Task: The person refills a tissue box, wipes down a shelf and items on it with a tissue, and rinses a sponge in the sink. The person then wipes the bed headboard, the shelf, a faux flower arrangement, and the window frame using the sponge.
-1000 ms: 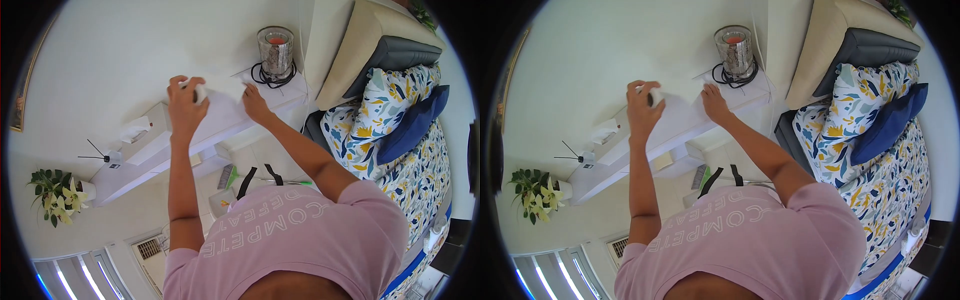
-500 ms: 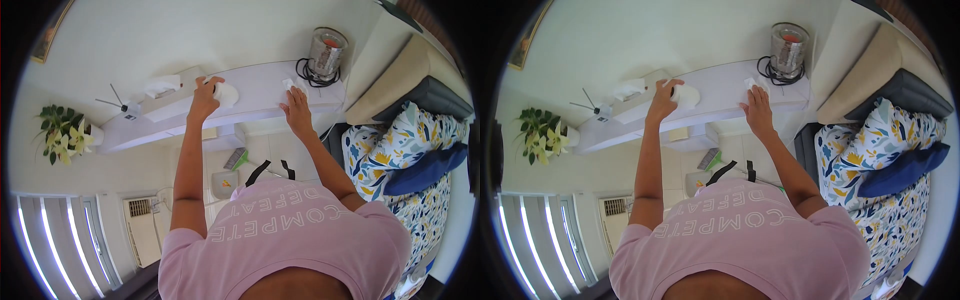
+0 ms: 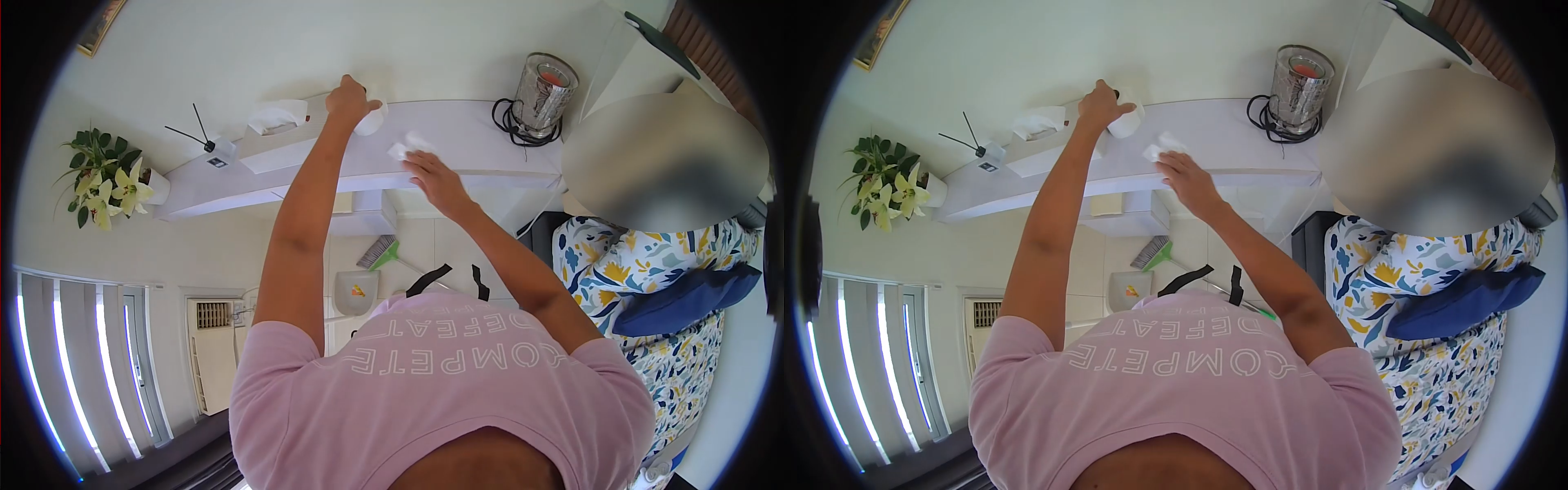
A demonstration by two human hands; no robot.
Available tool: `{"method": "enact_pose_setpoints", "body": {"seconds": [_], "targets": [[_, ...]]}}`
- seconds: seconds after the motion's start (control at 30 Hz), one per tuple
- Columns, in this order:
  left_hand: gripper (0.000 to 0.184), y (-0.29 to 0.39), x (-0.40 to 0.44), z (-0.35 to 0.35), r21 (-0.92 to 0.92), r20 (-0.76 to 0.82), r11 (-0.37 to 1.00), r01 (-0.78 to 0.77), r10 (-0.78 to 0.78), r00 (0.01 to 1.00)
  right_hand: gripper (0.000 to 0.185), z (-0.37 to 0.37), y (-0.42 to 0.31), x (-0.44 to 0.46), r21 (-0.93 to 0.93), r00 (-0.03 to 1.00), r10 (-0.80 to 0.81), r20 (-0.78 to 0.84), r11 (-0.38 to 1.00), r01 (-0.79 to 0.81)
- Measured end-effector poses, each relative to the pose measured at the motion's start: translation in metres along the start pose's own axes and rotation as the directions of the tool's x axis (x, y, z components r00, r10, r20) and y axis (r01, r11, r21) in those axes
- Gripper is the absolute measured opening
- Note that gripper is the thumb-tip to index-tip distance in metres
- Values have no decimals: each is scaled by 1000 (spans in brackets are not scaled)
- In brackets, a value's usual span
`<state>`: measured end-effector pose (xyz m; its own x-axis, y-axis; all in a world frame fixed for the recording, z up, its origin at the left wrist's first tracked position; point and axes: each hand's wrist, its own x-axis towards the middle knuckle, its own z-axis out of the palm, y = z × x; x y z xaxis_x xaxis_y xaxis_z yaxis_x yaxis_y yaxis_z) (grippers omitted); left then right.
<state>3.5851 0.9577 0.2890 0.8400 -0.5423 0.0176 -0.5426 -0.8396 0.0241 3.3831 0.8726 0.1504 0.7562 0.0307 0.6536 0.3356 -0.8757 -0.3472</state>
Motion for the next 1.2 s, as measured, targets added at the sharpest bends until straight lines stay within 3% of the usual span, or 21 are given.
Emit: {"method": "enact_pose_setpoints", "body": {"seconds": [0.13, 0.17, 0.23, 0.27, 0.3, 0.37, 0.47, 0.53, 0.7, 0.77, 0.9, 1.0, 1.13, 1.2], "targets": [[99, -2, -28, -10, -74, 11, 997, 28, -27, 1000, 37, -60, 24, -52, -103, 944, 256, -208, 954, -281], [99, -2, -42, -14, -77, 17, 996, 49, -48, 999, 36, -76, 29, -62, -150, 934, 259, -245, 942, -300], [90, -5, -70, -17, -17, -201, 996, 86, -88, 976, 34, -81, 34, -63, -171, 937, 245, -247, 941, -291], [90, -12, -79, -16, -18, -185, 991, 134, -135, 973, 33, -74, 32, -59, -225, 942, 209, -262, 936, -270], [85, -22, -91, -11, -74, -232, 991, 108, -122, 965, 31, -63, 27, -57, -271, 947, 173, -269, 930, -247], [73, -50, -119, 2, -165, -366, 986, 32, -92, 926, 31, -35, 8, -33, -140, 969, 171, -176, 970, -196], [70, -82, -156, -5, -217, -214, 951, 219, -266, 940, 32, 17, -22, -1, 2, 991, 100, -85, 995, -100], [66, -112, -179, 6, -172, -340, 958, 229, -276, 899, 32, 46, -38, 28, 45, 997, 0, -76, 999, 4], [59, -162, -238, 14, -317, -386, 912, 260, -375, 843, 30, 119, -79, 78, 111, 987, -161, -8, 981, 161], [55, -180, -263, 13, -376, -353, 877, 297, -432, 830, 29, 151, -94, 97, 122, 979, -190, 71, 976, 181], [52, -242, -322, 13, -448, -333, 836, 318, -486, 808, 30, 219, -136, 133, 126, 963, -269, 24, 956, 264], [49, -312, -374, 22, -468, -314, 811, 350, -524, 792, 30, 268, -178, 155, 98, 970, -245, -8, 965, 244], [48, -406, -436, 34, -423, -274, 818, 391, -526, 805, 28, 318, -214, 196, 40, 997, -68, -38, 997, 70], [47, -444, -460, 34, -407, -221, 823, 396, -509, 832, 36, 347, -217, 219, -99, 998, 62, 1, 993, -61]]}}
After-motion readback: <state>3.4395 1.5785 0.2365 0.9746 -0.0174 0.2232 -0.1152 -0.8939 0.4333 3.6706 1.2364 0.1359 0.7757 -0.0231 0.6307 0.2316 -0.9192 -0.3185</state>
